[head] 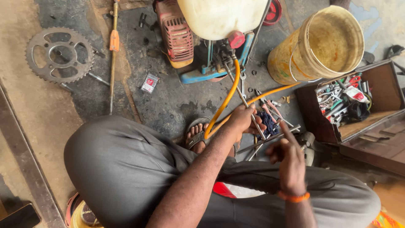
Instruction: The person sits on the floor and cleans a metal fitting with a cloth. They then attach a yellow hose to a pump assembly and use a wrench to tighten the connection. The person continues to adjust the hose and fittings on the pump.
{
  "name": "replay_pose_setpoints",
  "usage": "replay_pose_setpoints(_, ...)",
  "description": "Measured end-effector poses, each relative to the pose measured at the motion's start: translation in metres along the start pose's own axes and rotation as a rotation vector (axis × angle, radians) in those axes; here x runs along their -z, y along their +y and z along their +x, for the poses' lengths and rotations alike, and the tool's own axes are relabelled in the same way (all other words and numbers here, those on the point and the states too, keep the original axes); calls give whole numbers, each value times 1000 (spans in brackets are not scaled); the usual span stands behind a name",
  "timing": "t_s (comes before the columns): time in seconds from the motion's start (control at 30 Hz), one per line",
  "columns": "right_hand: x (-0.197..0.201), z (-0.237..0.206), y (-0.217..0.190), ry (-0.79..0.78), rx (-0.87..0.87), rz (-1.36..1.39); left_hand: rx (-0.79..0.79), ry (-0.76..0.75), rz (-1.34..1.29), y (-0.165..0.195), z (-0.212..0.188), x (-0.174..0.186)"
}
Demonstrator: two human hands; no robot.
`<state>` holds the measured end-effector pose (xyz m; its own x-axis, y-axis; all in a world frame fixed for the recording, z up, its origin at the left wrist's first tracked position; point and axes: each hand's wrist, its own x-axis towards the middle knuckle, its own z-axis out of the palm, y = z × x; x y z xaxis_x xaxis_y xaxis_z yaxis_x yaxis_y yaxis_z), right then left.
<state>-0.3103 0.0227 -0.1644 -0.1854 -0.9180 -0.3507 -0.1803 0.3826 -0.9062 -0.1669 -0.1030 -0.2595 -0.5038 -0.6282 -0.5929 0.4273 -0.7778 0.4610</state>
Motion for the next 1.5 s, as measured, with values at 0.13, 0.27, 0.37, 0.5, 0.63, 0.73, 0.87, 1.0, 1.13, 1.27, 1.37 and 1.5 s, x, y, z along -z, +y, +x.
replay_pose_setpoints(0.13,-4,-5,22,-119,-23,22,-10,4,-55,1,3,1)
replay_pose_setpoints(0.27,-18,-12,0,-166,-102,38,-20,-19,-22,6,4,8)
replay_pose_setpoints(0.37,-15,-3,-33,85,-137,-168,-34,-52,-58,7,5,10)
replay_pose_setpoints(0.5,-26,-7,-33,-220,-280,-382,-37,-7,-39,6,9,7)
replay_pose_setpoints(0.63,-7,-7,-7,-97,-197,-39,-21,-11,-30,7,10,4)
replay_pose_setpoints(0.73,7,13,10,78,-76,-89,-15,15,-29,8,8,2)
replay_pose_setpoints(0.87,0,12,23,-391,190,-629,-29,-7,-48,7,9,3)
replay_pose_setpoints(1.0,7,5,-2,-179,-192,-3,-71,-31,-24,6,15,3)
replay_pose_setpoints(1.13,-13,7,-20,-215,-229,-79,-29,-26,-80,5,22,1)
replay_pose_setpoints(1.27,-30,-11,-11,-375,-365,-82,26,50,-33,5,22,3)
replay_pose_setpoints(1.37,-16,-14,-5,-296,-173,151,17,50,-4,7,19,4)
replay_pose_setpoints(1.5,-9,8,4,67,-200,-152,-5,75,1,14,13,2)
